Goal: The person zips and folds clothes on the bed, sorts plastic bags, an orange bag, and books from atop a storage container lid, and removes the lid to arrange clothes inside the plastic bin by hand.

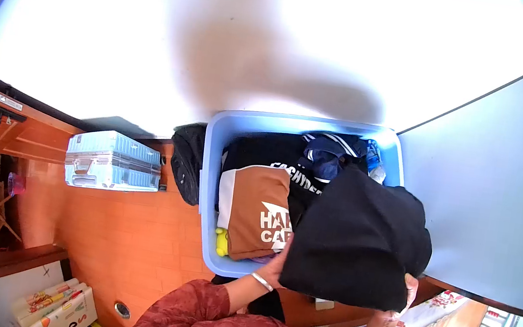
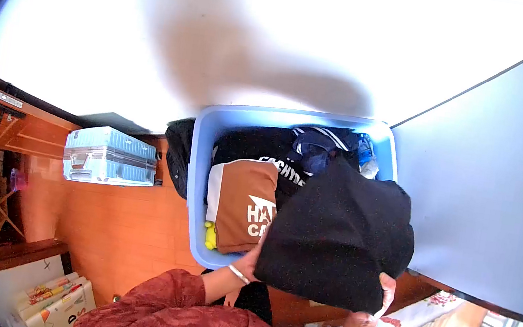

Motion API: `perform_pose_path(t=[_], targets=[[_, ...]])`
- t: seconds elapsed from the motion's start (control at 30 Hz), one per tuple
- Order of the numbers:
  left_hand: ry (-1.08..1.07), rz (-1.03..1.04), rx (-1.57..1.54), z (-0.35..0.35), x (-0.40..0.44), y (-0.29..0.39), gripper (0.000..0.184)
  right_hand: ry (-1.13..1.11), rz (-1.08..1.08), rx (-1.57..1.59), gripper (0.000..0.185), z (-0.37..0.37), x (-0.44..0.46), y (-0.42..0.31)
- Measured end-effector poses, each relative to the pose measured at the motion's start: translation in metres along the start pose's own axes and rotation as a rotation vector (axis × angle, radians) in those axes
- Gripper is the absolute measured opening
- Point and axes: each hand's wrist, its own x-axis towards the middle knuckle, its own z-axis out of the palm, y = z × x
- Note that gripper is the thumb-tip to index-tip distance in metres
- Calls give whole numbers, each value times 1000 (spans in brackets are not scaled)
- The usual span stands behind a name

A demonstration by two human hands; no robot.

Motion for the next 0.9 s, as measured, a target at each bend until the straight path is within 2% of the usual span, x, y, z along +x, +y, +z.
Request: perform_pose_path(t=[0.03, 0.1, 0.13, 0.17, 0.2, 0.27, 0.3, 0.33, 0.37, 0.43, 0.47, 0.53, 0.63, 0.7, 0.77, 0.83, 0.87, 0.9], targets=[[309, 233, 242, 39, -11, 1, 64, 7, -1, 4, 26, 10, -2, -2], [336, 330, 515, 48, -34, 32, 55, -90, 21, -75, 27, 15, 19, -1], [280, 320, 429, 73, -46, 45, 48, -169, 16, -95, 28, 17, 34, 2], [226, 303, 345, 99, -56, 59, 42, -187, 151, -112, 27, 49, 46, 3], [234, 379, 361, 105, -60, 80, 38, -279, -159, -268, 25, 70, 47, 14], [205, 441, 491, 108, -62, 138, 34, -474, 86, -1, 21, 100, 64, 20], [160, 432, 606, 115, -63, 167, 34, -342, 227, 1, 16, 113, 77, 20], [76, 371, 609, 140, -72, 172, 34, -372, 220, -8, 17, 136, 69, 17], [-15, 315, 614, 167, -82, 170, 34, -254, 343, 2, 18, 145, 76, 18], [-96, 363, 642, 184, -104, 172, 34, -234, 376, -36, 19, 157, 73, 19], [-79, 421, 699, 185, -113, 173, 36, -275, 368, -31, 21, 158, 70, 22], [98, 542, 701, 186, -128, 162, 38, -354, 351, -23, 24, 155, 65, 30], [301, 714, 827, 155, -152, 135, 43, -269, 215, -214, 38, 107, 53, 52], [512, 741, 903, 115, -156, 116, 44, -259, 320, -236, 48, 92, 41, 70], [715, 643, 631, 59, -152, 115, 42, -147, 480, -197, 56, 60, 42, 112], [722, 584, 669, -32, -158, 137, 44, -34, 717, -452, 58, 0, 52, 172], [715, 560, 689, -68, -159, 145, 45, 8, 681, -779, 62, -33, 51, 207], [891, 521, 750, -93, -159, 143, 49, 45, 638, -1113, 65, -69, 46, 243]])
